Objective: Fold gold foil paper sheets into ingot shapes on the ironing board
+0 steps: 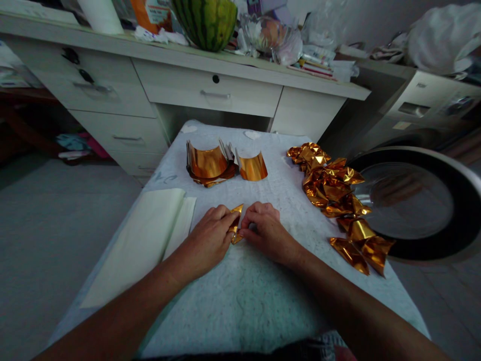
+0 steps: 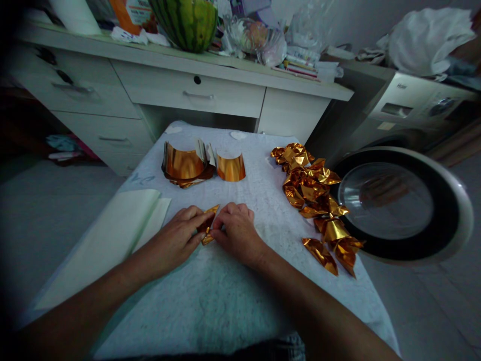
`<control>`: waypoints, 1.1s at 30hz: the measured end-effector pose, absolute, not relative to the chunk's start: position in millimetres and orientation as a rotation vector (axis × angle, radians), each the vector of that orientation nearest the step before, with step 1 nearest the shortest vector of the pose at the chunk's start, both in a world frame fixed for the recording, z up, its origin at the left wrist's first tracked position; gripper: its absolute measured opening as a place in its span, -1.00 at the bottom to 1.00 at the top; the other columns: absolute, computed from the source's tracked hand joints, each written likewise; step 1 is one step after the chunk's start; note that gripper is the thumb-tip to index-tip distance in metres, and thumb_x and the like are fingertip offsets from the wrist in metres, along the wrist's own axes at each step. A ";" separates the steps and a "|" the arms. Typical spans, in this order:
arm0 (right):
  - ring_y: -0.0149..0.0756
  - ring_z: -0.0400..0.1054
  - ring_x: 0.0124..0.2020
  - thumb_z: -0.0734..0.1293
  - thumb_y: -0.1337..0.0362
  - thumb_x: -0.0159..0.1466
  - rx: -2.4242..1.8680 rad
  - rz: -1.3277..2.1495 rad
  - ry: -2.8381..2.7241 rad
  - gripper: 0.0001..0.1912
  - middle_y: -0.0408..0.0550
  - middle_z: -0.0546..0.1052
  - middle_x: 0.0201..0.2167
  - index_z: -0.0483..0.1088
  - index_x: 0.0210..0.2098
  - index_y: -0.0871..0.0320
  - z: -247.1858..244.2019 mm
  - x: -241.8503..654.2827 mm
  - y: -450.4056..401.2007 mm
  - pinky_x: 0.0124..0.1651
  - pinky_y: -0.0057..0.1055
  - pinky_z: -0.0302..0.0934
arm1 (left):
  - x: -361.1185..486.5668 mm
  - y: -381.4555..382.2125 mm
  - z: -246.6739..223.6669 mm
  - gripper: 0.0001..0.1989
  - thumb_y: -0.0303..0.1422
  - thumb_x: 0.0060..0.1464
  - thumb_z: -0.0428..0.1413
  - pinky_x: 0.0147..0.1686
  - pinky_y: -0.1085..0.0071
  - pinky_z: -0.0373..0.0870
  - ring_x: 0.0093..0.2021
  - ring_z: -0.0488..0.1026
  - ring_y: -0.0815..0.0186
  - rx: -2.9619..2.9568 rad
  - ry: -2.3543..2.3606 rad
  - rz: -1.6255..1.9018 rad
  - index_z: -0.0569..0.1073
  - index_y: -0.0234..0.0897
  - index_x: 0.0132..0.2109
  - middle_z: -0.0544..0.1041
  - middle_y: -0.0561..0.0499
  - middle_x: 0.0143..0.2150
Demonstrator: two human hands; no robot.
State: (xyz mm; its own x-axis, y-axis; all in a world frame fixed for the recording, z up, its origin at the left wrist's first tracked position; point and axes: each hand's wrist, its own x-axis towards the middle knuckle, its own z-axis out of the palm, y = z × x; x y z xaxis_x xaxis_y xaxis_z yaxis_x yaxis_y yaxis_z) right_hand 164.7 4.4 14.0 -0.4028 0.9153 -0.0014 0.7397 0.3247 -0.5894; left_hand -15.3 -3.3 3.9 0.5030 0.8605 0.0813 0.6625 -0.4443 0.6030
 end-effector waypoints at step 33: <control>-0.19 0.17 -0.10 0.43 0.36 0.16 -1.498 0.640 -2.217 -0.90 -0.09 0.40 -0.23 0.40 -0.37 0.13 6.8 162.8 -1.4 -0.06 -0.24 0.00 | -17.7 -1.4 4.5 -0.83 -0.60 0.09 -0.01 -0.09 0.23 0.30 -0.11 0.31 0.22 2.241 1.194 0.585 0.34 -0.23 -0.29 0.35 0.01 -0.19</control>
State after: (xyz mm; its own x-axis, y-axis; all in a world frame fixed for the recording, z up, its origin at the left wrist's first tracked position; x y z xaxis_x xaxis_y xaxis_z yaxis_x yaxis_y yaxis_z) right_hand 162.8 -1.4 6.8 -0.3543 0.9330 0.0629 0.7561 0.3254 -0.5679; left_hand -17.7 -1.4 4.5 0.5158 0.8475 0.1252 0.6181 -0.4693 0.6306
